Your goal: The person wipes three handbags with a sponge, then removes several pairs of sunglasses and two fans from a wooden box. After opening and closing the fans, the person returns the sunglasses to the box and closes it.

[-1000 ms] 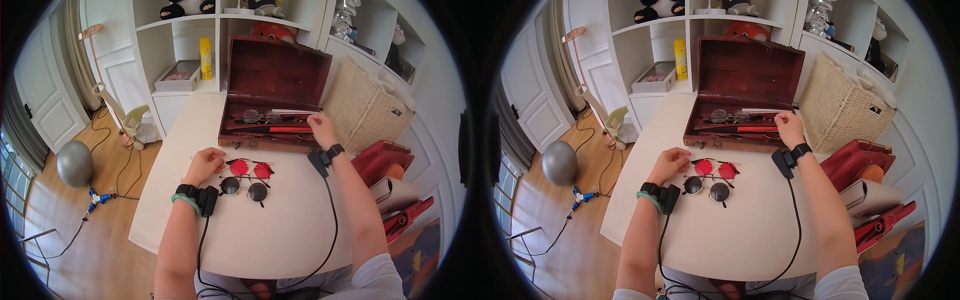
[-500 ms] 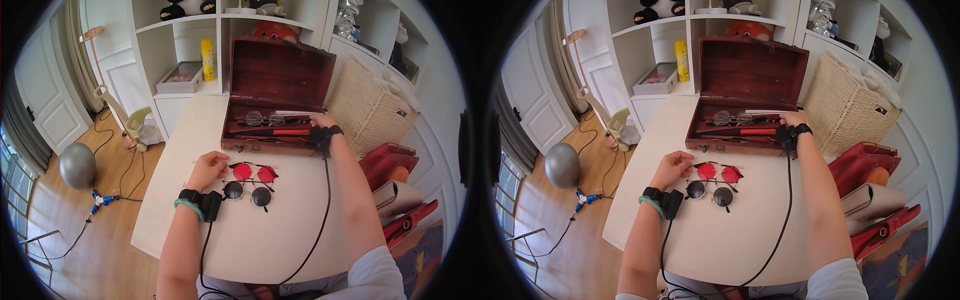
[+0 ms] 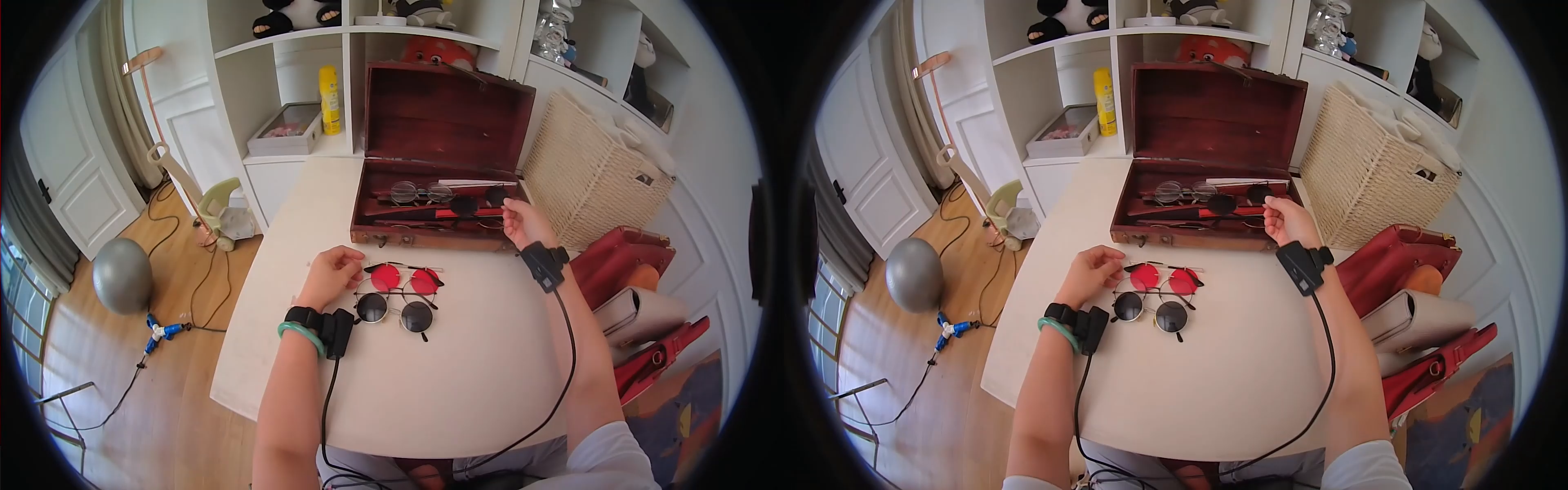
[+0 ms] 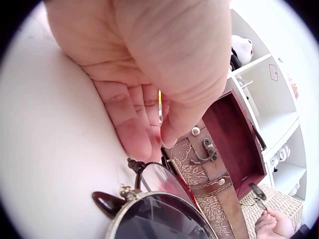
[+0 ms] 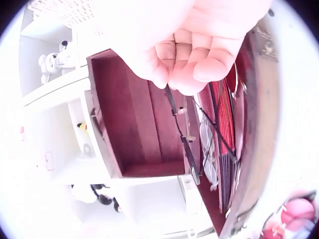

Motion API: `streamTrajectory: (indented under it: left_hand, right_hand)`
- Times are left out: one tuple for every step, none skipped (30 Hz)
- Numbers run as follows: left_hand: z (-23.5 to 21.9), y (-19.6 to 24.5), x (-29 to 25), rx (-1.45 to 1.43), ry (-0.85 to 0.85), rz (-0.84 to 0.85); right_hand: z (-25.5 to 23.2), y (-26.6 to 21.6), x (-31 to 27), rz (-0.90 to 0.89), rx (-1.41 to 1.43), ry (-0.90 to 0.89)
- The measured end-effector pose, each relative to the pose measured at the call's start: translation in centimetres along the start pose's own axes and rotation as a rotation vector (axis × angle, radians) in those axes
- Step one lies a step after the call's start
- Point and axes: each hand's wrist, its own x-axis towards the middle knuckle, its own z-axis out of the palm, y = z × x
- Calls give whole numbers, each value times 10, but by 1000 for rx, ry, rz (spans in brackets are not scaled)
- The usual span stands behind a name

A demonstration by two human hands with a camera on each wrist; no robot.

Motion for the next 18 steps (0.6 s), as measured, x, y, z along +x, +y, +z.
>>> streamTrajectory:
  left_hand:
    - [0, -1, 1, -7, 3, -3]
    - [0, -2, 2, -14, 6, -6]
    - [0, -2, 2, -14, 5, -9]
    - [0, -2, 2, -9, 6, -7]
    - [0, -2, 2, -2, 6, -5]
    - [0, -3, 3, 1, 4, -8]
    - [0, -5, 4, -5, 3, 4]
    - [-1, -6, 3, -11, 2, 14]
    - [-1, -5, 3, -8, 2, 10]
    - [0, -4, 3, -16, 14, 16]
    - [1, -4, 2, -26, 27, 23]
    - [1, -4, 2, -28, 26, 22]
    - [0, -4, 2, -23, 27, 18]
    - [0, -4, 3, -17, 25, 16]
    - [0, -3, 2, -17, 19, 17]
    - [1, -2, 1, -4, 22, 12]
    - [0, -1, 1, 10, 24, 7]
    - [1, -1, 0, 14, 18, 7]
  right_hand:
    - [7, -2, -19, -42, 12, -22]
    - [13, -2, -36, -42, 56, -22]
    - [13, -1, -51, -47, 55, -75]
    - [14, 2, -66, -60, 48, -94]
    - [15, 5, -80, -73, 43, -113]
    - [15, 6, -95, -79, 48, -137]
    - [16, 8, -109, -84, 53, -163]
    - [17, 9, -123, -95, 48, -160]
    - [16, 9, -134, -91, 51, -159]
    - [15, 8, -145, -89, 43, -153]
    - [13, 9, -154, -88, 33, -147]
    - [9, 12, -160, -84, 23, -122]
    - [5, 15, -163, -84, 21, -120]
    - [0, 20, -165, -77, 20, -101]
    - [-5, 25, -166, -71, 20, -82]
    - [-11, 31, -164, -55, 36, -71]
    - [-14, 36, -161, -56, 40, -65]
    - [-16, 38, -159, -44, 76, -33]
